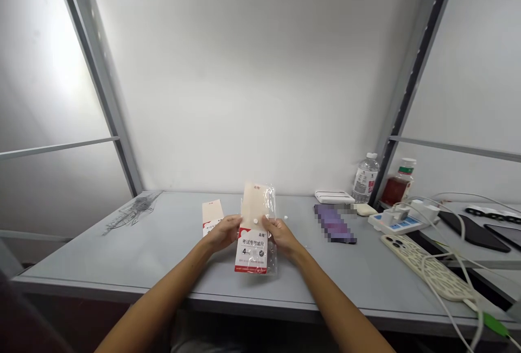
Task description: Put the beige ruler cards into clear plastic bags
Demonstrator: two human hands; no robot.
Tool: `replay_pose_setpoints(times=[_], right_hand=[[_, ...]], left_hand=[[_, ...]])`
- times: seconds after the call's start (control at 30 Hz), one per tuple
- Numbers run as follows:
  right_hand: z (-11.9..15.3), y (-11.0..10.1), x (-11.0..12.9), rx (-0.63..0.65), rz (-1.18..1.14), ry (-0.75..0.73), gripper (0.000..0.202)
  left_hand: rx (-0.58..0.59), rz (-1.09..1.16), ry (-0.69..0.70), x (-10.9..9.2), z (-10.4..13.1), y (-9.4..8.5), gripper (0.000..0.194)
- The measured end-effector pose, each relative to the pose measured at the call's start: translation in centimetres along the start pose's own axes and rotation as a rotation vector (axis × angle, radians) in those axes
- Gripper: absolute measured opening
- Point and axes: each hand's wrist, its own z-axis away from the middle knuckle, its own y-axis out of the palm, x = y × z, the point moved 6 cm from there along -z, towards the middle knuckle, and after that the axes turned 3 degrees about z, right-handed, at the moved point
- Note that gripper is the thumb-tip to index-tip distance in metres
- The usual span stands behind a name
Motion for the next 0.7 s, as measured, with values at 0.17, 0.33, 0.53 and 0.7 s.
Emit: replay_pose_setpoints(times=[0.17,0.33,0.53,0.7], right_hand=[[0.4,0.5,0.1,0.029,-0.018,-0.007,0.038],[0.5,0.5,0.1,-0.004,0.002,0.003,0.033],[0.6,0.7,0.3,0.026,0.03,0.002,0.033],[0.6,0.6,0.4,0.019,0.082,0.012,0.037]], left_hand=[[0.1,0.04,0.008,0.3,-0.3,0.4,0.031],[0.003,-0.066,0.055,0.5,-0.8,-0.5,0.03],[0.053,-0.111,0.011,0.5,-0.5,-0.1,0.031],[0.084,-0.186,-0.007,0.4,-0.2,0.2,0.031]])
